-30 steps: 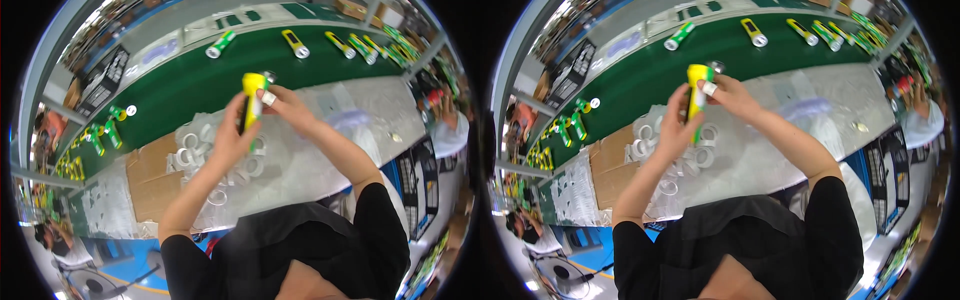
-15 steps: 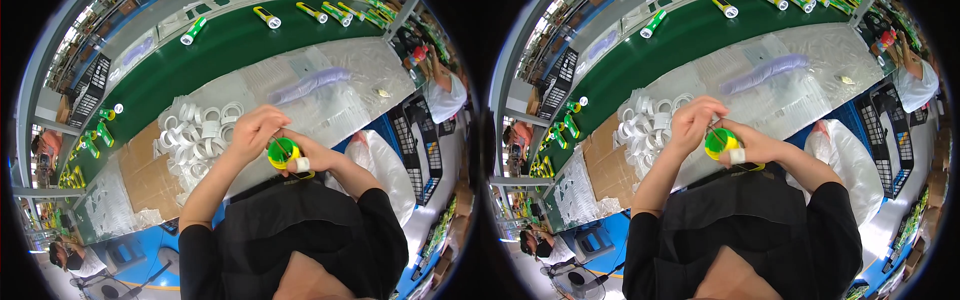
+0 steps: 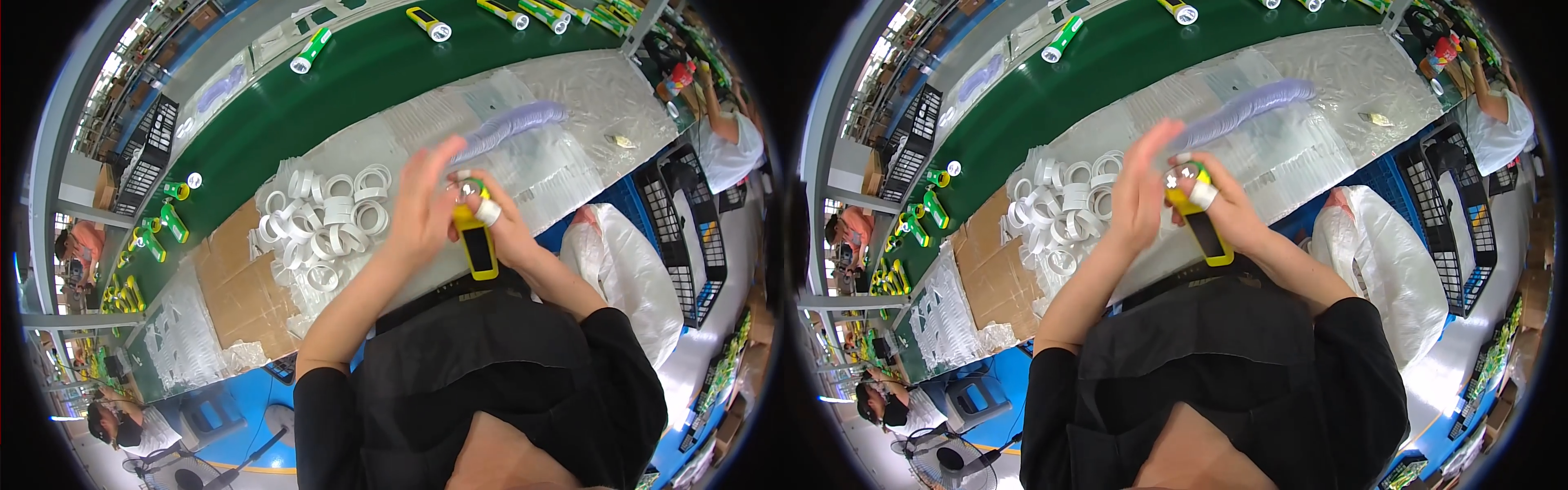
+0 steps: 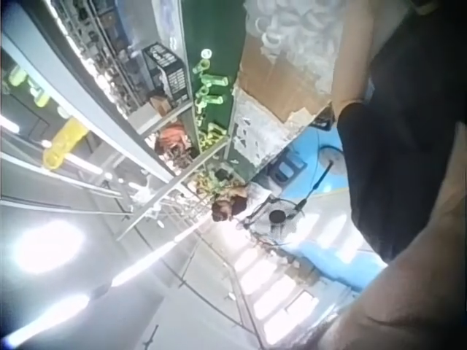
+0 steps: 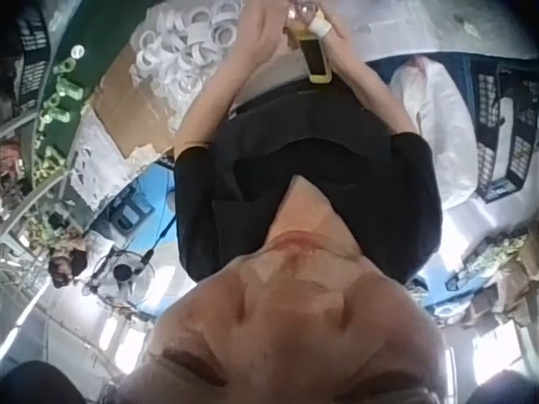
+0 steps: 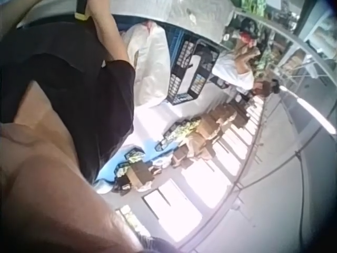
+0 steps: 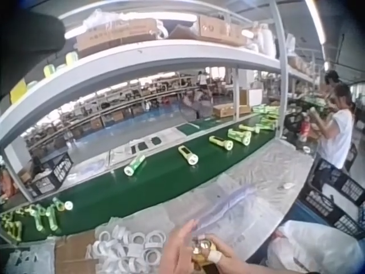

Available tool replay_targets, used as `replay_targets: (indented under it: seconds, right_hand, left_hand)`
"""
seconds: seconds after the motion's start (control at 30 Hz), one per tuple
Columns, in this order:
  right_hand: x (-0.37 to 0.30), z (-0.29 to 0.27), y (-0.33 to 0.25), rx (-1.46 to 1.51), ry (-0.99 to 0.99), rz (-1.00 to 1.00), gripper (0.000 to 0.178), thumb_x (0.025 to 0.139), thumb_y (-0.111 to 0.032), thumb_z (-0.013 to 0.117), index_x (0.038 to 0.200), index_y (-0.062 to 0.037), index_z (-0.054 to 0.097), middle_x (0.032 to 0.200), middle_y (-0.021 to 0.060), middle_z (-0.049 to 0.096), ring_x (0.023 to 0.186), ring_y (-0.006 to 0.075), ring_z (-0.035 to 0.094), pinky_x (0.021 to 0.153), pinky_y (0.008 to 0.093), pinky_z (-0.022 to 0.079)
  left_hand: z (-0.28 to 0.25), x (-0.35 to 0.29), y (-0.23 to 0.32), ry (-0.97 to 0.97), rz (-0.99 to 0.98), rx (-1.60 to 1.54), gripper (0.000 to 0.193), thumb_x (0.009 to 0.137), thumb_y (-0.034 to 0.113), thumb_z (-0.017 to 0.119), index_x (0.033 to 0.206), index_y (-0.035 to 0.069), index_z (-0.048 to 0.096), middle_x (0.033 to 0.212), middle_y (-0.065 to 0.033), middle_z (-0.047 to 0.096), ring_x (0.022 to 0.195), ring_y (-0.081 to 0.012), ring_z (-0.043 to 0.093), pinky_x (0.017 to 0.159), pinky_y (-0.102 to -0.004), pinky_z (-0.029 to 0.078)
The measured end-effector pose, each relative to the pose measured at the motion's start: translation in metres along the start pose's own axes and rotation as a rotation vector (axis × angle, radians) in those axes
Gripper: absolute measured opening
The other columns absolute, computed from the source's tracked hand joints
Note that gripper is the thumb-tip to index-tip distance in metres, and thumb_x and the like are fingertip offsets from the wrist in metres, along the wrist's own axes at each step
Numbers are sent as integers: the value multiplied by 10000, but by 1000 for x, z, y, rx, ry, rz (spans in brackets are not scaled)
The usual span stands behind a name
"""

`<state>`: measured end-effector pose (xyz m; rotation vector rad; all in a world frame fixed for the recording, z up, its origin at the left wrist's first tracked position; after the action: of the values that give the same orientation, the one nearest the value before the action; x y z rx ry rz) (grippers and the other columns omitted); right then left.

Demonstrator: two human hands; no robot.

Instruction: Assembling flashlights by attaching white plastic rings to the bodies on a factory assembly line.

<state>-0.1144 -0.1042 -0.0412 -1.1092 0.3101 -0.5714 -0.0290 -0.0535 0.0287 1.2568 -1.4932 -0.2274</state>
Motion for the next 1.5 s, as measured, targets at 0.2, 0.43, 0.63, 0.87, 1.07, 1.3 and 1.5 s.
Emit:
replay_targets:
  seconds: [0.2,0.43,0.63,0.87,1.07,1.3,1.5]
  right_hand:
    - [-3,-29,-7,-51,47,18,521,961,-396,542,1319,-32,438,900,141,607,741,200,603,701,317,479]
    - [-2,-27,-8,-79,15,34,558,946,-427,557,1309,-19,438,884,139,603,741,199,600,705,311,472]
    - [1,-9,-11,-37,-90,31,600,920,-447,617,1282,4,460,903,117,605,744,189,606,683,306,487]
    - [4,22,-1,-68,-191,72,586,927,-452,614,1264,5,470,946,85,610,740,172,621,676,293,501]
    - [1,32,21,-30,-267,193,451,982,-320,560,1300,-18,459,948,90,606,758,166,623,694,304,512]
    - [22,23,17,63,-98,148,603,901,-473,636,1276,-41,445,924,117,599,754,195,614,702,317,505]
    - [56,16,-13,-100,-118,-92,623,905,-517,595,1287,-47,447,816,116,575,691,177,565,649,288,446]
  left_hand:
    - [20,8,-112,-137,-226,576,659,822,310,738,1346,5,480,1269,-184,567,1170,-352,535,998,-437,411]
    - [7,7,-115,-84,-227,416,572,790,198,770,1296,46,552,1074,-145,587,1007,-300,558,861,-414,452]
    - [-1,1,6,-95,43,190,385,933,184,574,1299,63,581,1121,-138,530,1034,-278,502,918,-371,409]
    - [-16,-26,18,-12,116,215,389,883,122,570,1259,27,601,1180,-148,547,1059,-325,513,917,-407,409]
    - [-12,-29,20,35,220,92,304,893,110,483,1144,7,622,1134,-153,586,1029,-328,559,926,-431,384]
    - [-39,-23,7,139,142,224,272,883,175,589,1107,25,625,1163,-173,592,1069,-347,558,934,-439,385]
    - [-92,-29,-58,-137,-181,734,271,789,179,751,1023,61,686,1016,-114,665,1036,-290,589,918,-409,433]
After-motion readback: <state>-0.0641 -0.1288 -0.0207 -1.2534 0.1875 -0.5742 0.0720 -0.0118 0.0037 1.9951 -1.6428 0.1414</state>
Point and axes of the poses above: each hand's wrist, its own x-axis towards the middle knuckle, its own z-axis out of the palm, y = z × x, the point moved 10 cm from there along x, towards the middle knuckle
